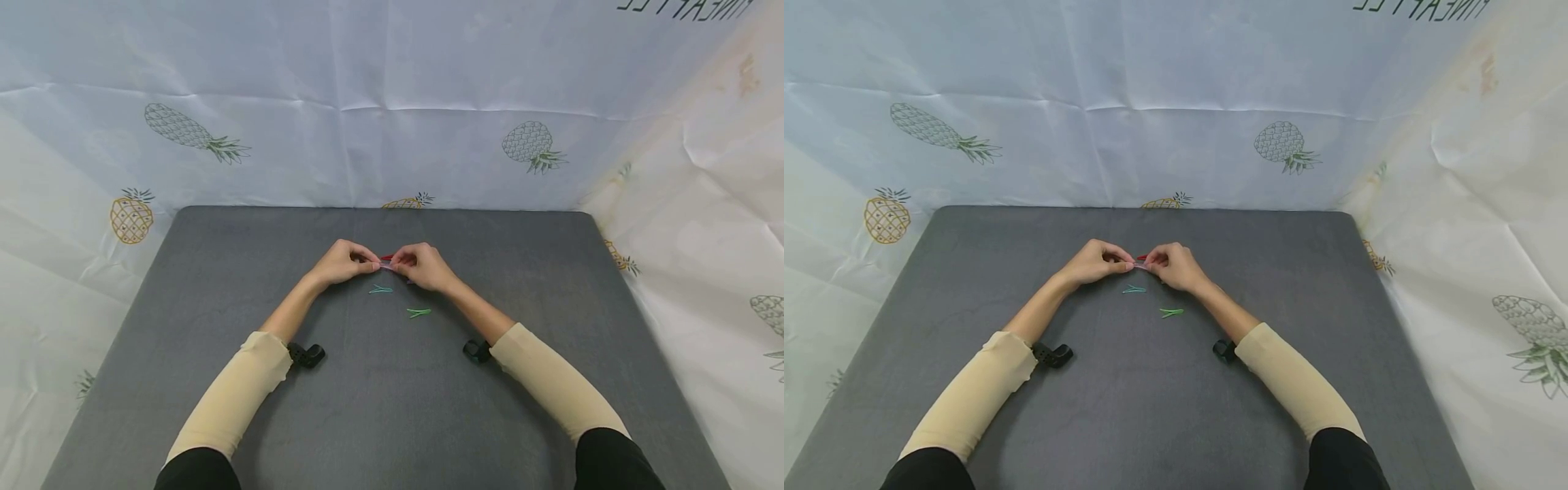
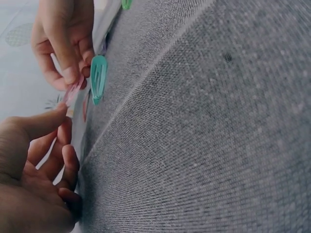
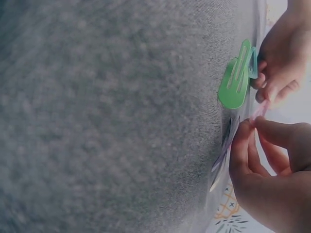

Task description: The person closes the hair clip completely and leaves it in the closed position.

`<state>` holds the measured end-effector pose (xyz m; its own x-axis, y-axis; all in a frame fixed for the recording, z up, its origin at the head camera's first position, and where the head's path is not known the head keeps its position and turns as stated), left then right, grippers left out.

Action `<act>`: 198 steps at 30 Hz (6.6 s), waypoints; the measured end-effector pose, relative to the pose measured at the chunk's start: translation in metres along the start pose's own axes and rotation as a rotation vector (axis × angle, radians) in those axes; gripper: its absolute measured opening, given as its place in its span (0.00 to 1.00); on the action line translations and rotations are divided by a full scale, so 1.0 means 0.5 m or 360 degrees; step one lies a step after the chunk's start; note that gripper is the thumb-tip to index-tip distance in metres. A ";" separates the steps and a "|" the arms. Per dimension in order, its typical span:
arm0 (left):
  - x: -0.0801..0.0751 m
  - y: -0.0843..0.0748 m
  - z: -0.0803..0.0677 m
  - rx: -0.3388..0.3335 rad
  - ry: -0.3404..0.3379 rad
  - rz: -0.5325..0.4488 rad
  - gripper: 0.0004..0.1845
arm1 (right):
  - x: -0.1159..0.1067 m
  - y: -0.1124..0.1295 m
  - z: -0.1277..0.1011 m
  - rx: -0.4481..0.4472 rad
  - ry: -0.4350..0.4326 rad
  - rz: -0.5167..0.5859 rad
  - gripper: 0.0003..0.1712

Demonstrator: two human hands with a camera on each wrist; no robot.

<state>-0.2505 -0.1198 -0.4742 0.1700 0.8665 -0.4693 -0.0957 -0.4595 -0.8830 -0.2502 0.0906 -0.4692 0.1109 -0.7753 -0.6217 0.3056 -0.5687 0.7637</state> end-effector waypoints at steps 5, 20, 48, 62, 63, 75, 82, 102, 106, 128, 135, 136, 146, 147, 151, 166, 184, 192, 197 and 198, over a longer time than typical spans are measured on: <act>0.000 -0.004 0.000 0.0040 -0.0009 -0.0009 0.09 | -0.004 0.008 0.000 0.0007 -0.0004 0.0042 0.06; 0.003 -0.022 -0.001 0.0089 0.0074 -0.0044 0.11 | -0.011 0.021 -0.005 -0.0035 -0.0005 0.0145 0.07; 0.004 -0.018 0.000 0.0138 -0.0197 -0.0010 0.07 | -0.023 0.013 -0.001 0.0134 -0.0066 0.0409 0.08; 0.006 -0.014 -0.002 0.0188 -0.0233 0.0005 0.07 | -0.033 0.001 0.002 0.0208 -0.0066 0.0474 0.14; 0.006 -0.014 -0.003 0.0190 -0.0235 0.0003 0.07 | -0.033 0.001 0.002 0.0200 -0.0060 0.0472 0.14; 0.005 -0.014 -0.006 0.0213 -0.0226 0.0025 0.07 | -0.037 0.000 -0.006 0.0161 -0.0070 0.0418 0.14; 0.006 -0.014 -0.008 0.0233 -0.0215 0.0043 0.07 | -0.039 -0.002 -0.012 0.0140 -0.0066 0.0343 0.12; 0.019 -0.012 -0.022 0.0280 -0.0108 0.0156 0.05 | -0.027 -0.008 -0.033 0.0123 0.0048 0.0117 0.09; 0.021 -0.014 -0.022 0.0277 -0.0105 0.0164 0.05 | -0.025 -0.009 -0.032 0.0110 0.0047 0.0100 0.09; 0.028 -0.007 -0.017 0.0214 -0.0080 0.0250 0.05 | -0.013 -0.017 -0.022 0.0097 0.0061 0.0022 0.08; 0.030 -0.008 -0.017 0.0205 -0.0085 0.0270 0.05 | -0.013 -0.016 -0.022 0.0106 0.0054 0.0012 0.08; 0.030 -0.008 -0.017 0.0203 -0.0087 0.0274 0.05 | -0.013 -0.016 -0.022 0.0104 0.0055 0.0013 0.08; 0.031 -0.010 -0.018 0.0194 -0.0099 0.0325 0.05 | -0.011 -0.015 -0.025 0.0103 0.0075 -0.0020 0.09; 0.030 -0.011 -0.019 0.0198 -0.0102 0.0332 0.05 | -0.010 -0.016 -0.025 0.0102 0.0075 -0.0025 0.08; 0.031 -0.013 -0.019 0.0214 -0.0106 0.0348 0.05 | -0.009 -0.015 -0.026 0.0099 0.0077 -0.0031 0.08; 0.030 -0.014 -0.023 0.0204 -0.0116 0.0352 0.04 | -0.007 -0.014 -0.028 0.0089 0.0070 -0.0022 0.08; 0.030 -0.015 -0.025 0.0186 -0.0103 0.0347 0.04 | -0.003 -0.017 -0.028 0.0081 0.0078 -0.0026 0.07; 0.027 -0.014 -0.028 0.0191 -0.0081 0.0315 0.04 | -0.005 -0.015 -0.029 0.0074 0.0066 0.0002 0.08; 0.026 -0.012 -0.027 0.0209 -0.0066 0.0280 0.05 | -0.006 -0.014 -0.030 0.0067 0.0055 0.0018 0.08; 0.025 -0.011 -0.028 0.0211 -0.0063 0.0273 0.05 | -0.007 -0.014 -0.030 0.0068 0.0053 0.0020 0.08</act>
<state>-0.2342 -0.1088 -0.4752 0.1015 0.7859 -0.6100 -0.2482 -0.5737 -0.7805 -0.2386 0.1012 -0.4752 0.1464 -0.7734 -0.6168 0.2634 -0.5705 0.7779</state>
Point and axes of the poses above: each hand's wrist, its own z-axis towards the middle knuckle, its own x-axis out of the palm, y = z × x, the point moved 4 cm from there along z, towards the middle knuckle, and after that the axes turned 15 degrees about -y, right-handed, at the moved point
